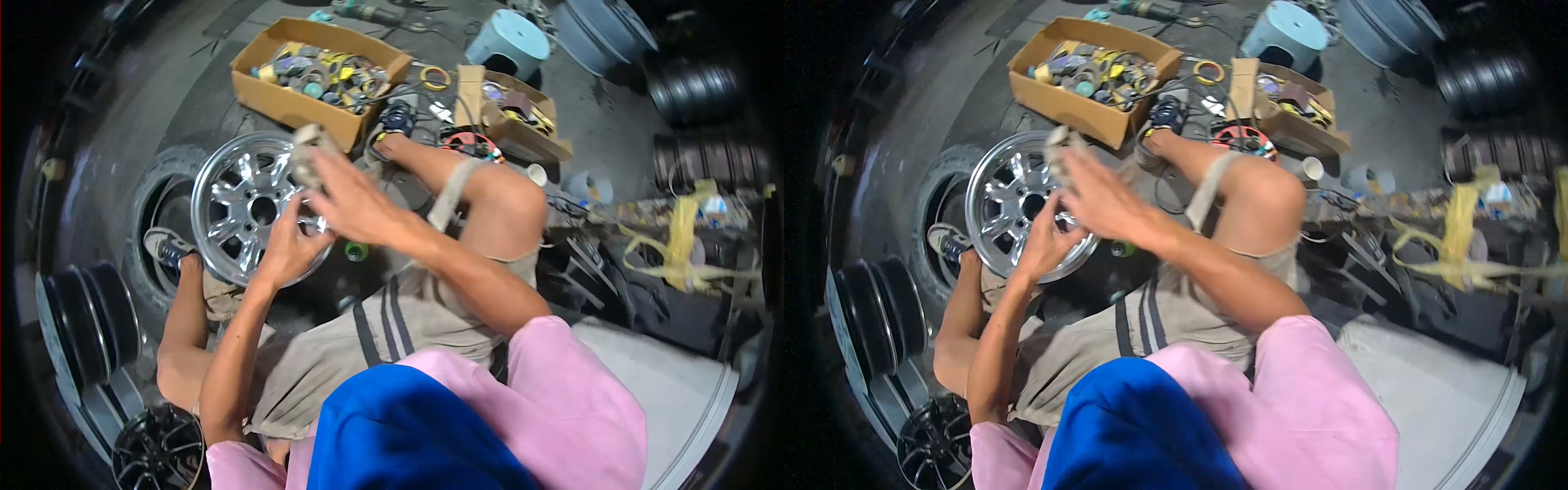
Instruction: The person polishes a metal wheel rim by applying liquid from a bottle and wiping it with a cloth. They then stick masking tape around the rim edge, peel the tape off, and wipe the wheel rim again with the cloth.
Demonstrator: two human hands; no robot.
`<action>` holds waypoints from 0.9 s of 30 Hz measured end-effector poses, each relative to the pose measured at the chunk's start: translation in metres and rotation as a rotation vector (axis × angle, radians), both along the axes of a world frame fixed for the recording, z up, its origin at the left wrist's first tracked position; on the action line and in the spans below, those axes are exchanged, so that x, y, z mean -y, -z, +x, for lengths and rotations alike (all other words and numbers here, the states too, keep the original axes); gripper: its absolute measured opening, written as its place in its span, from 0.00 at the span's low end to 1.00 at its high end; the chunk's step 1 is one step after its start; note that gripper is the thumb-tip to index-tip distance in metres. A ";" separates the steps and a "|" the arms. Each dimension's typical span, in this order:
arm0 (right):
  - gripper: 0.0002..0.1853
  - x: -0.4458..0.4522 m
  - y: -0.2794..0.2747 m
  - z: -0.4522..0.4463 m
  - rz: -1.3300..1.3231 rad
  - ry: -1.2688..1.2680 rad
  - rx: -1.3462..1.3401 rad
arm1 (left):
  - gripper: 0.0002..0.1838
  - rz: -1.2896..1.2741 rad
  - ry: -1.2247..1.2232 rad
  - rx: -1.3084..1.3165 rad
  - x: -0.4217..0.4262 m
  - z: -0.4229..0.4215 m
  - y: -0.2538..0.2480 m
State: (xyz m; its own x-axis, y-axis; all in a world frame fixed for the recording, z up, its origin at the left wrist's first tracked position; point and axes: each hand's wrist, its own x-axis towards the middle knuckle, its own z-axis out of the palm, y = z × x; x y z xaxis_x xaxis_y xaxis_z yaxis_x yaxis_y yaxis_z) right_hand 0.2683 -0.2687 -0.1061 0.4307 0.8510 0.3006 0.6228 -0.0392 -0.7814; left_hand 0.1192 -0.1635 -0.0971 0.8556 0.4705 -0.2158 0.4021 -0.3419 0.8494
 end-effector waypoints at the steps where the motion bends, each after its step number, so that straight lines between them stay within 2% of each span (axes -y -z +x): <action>1: 0.30 -0.005 -0.017 -0.008 0.022 -0.017 -0.019 | 0.22 0.098 0.034 0.170 -0.008 0.001 0.029; 2: 0.30 -0.008 -0.036 -0.012 0.046 -0.039 -0.040 | 0.11 0.080 0.035 0.317 -0.019 0.003 0.052; 4: 0.27 -0.008 -0.071 -0.013 0.041 0.001 -0.050 | 0.07 -0.156 -0.045 0.194 -0.033 0.001 0.027; 6: 0.24 -0.004 -0.081 -0.012 0.048 0.026 -0.066 | 0.11 -0.304 -0.194 0.210 -0.034 -0.005 -0.013; 7: 0.21 -0.002 -0.079 -0.009 0.043 0.003 0.022 | 0.13 -0.203 -0.167 0.160 -0.047 -0.012 -0.021; 9: 0.14 0.007 -0.077 -0.008 0.086 -0.034 0.110 | 0.14 -0.235 -0.236 0.192 -0.058 -0.031 -0.039; 10: 0.14 0.020 -0.089 -0.008 0.089 -0.023 0.116 | 0.14 -0.229 -0.273 0.170 -0.066 -0.043 -0.047; 12: 0.13 0.064 -0.124 -0.011 0.176 0.062 0.015 | 0.14 -0.091 -0.158 0.086 -0.075 -0.072 -0.068; 13: 0.14 0.089 -0.132 -0.009 0.232 0.190 -0.044 | 0.13 -0.015 -0.113 0.075 -0.068 -0.083 -0.081; 14: 0.12 0.112 -0.119 0.009 0.411 0.343 0.220 | 0.13 0.059 -0.074 0.060 -0.061 -0.095 -0.091; 15: 0.11 0.144 -0.131 0.008 0.434 0.459 0.007 | 0.12 0.057 -0.014 -0.100 -0.064 -0.110 -0.096; 16: 0.13 0.171 -0.127 0.013 0.412 0.607 -0.088 | 0.14 -0.020 0.050 -0.189 -0.063 -0.123 -0.098; 18: 0.15 0.225 -0.094 0.028 0.257 0.833 -0.319 | 0.14 0.261 0.131 -0.307 -0.054 -0.149 -0.080; 19: 0.16 0.251 -0.056 0.040 0.168 0.899 -0.325 | 0.19 0.363 0.259 -0.435 -0.053 -0.150 -0.075; 20: 0.16 0.277 -0.012 0.046 0.010 0.967 -0.229 | 0.21 0.710 0.467 -0.470 -0.050 -0.154 -0.068; 21: 0.15 0.299 0.021 0.040 -0.139 0.985 -0.176 | 0.22 0.427 0.437 -0.513 -0.050 -0.160 -0.040; 22: 0.15 0.337 0.084 0.044 -0.357 0.947 -0.094 | 0.22 0.282 0.422 -0.525 -0.049 -0.160 -0.028; 23: 0.15 0.365 0.120 0.034 -0.442 0.986 -0.303 | 0.23 0.139 0.398 -0.540 -0.048 -0.160 -0.016; 24: 0.25 0.374 0.119 0.025 -0.513 1.005 -0.501 | 0.24 0.255 0.372 -0.614 -0.038 -0.157 -0.020; 25: 0.26 0.382 0.120 0.016 -0.520 1.184 -0.873 | 0.25 0.367 0.343 -0.692 -0.033 -0.157 -0.023; 26: 0.26 0.392 0.127 0.023 -0.538 1.178 -0.869 | 0.25 0.351 0.338 -0.698 -0.034 -0.160 -0.029; 27: 0.24 0.416 0.144 0.036 -0.454 1.291 -1.046 | 0.25 0.306 0.252 -0.633 -0.036 -0.162 -0.037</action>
